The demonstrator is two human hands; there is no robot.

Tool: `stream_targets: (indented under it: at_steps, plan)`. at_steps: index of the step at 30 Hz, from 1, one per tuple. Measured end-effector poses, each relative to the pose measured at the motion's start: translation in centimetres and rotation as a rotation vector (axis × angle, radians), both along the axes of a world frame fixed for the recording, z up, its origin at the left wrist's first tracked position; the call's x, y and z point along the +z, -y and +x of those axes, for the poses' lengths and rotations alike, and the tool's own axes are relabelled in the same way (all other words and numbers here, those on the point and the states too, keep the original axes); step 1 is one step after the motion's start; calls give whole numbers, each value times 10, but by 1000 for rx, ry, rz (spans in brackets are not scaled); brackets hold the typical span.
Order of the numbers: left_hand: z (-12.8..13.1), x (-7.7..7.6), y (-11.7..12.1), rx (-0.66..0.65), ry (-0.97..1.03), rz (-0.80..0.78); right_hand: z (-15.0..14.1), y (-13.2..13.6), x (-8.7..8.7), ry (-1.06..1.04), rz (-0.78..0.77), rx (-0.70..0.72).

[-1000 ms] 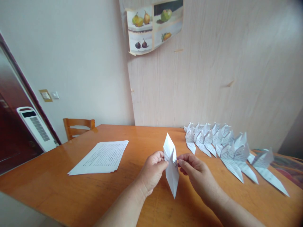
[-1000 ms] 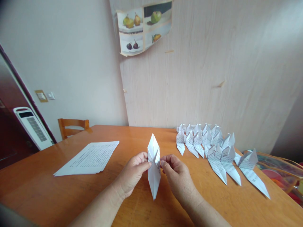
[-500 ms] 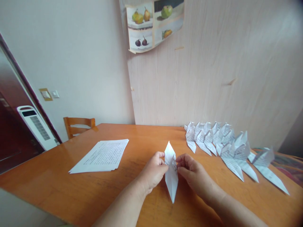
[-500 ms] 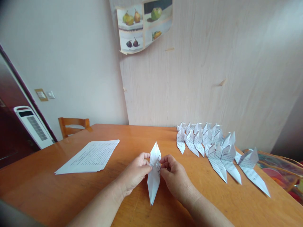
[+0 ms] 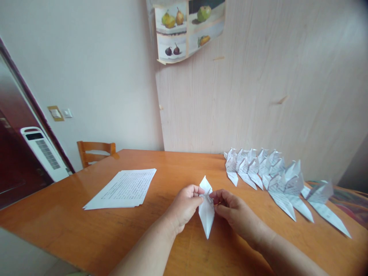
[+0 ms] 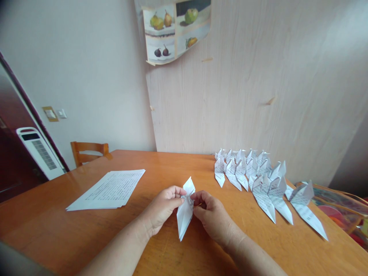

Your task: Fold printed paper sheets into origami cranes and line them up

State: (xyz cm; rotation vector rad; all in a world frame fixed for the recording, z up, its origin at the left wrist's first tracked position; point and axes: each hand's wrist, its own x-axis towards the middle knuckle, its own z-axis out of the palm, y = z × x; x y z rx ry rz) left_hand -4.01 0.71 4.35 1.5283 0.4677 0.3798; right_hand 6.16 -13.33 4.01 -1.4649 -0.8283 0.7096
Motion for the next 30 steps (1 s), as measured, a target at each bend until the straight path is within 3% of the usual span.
stream_targets:
  at_steps: [5, 15, 30]
  plan:
    - [-1, 4, -1, 39, 4, -79, -2, 3, 6, -36, -37, 4]
    - [-1, 8, -5, -78, 140, -340, 1, 3, 8, -129, 44, 16]
    - [-3, 7, -12, -232, 147, -351, 7, 5, 5, -192, 67, -20]
